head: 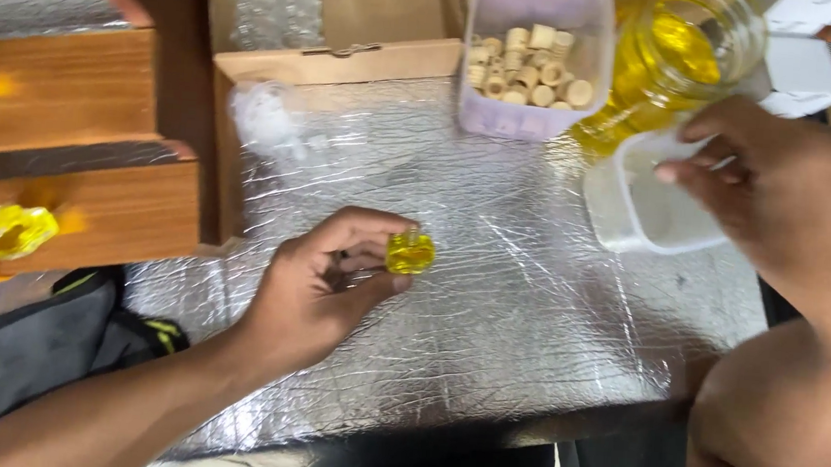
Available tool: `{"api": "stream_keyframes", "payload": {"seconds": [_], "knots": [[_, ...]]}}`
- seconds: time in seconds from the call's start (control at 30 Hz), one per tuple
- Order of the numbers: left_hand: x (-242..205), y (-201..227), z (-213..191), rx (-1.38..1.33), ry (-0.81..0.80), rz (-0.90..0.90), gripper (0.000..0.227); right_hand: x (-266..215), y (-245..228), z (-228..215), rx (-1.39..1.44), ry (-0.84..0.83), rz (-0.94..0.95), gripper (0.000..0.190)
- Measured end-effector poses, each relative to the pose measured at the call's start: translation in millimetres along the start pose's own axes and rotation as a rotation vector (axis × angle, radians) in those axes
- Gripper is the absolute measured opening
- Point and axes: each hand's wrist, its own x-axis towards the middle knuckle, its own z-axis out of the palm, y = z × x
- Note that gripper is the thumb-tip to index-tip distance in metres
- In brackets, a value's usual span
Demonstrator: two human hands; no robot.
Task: Filling small glass bottles with liquid using a syringe and assembling wooden caps with strings.
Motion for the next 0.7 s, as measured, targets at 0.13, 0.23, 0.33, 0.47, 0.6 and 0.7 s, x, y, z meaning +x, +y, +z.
{"api": "stream_keyframes", "payload": {"seconds": [0.13,0.23,0.33,0.47,0.6,0.7], "knots": [[-2,-4,-1,-0.039,0.013,0.011,0.040,1,-47,-20,0.201,0.116,-0.155,0.014],[-3,-8,-2,-0.019,0.004,0.021,0.039,10,-81,-12,0.337,-0.097,-0.252,0.020],[-5,-12,-3,-0.015,-0.008,0.080,0.041,21,-112,14,0.427,-0.188,-0.428,0.029],[-4,-7,-4,-0.029,0.003,0.079,0.041,27,-124,37,0.465,-0.289,-0.401,0.040],[-4,-7,-5,-0.040,0.015,0.094,0.043,32,-129,49,0.594,-0.283,-0.293,0.029],[-4,-7,-7,-0.048,0.037,0.072,0.041,34,-128,57,0.697,-0.224,-0.338,0.025]]}}
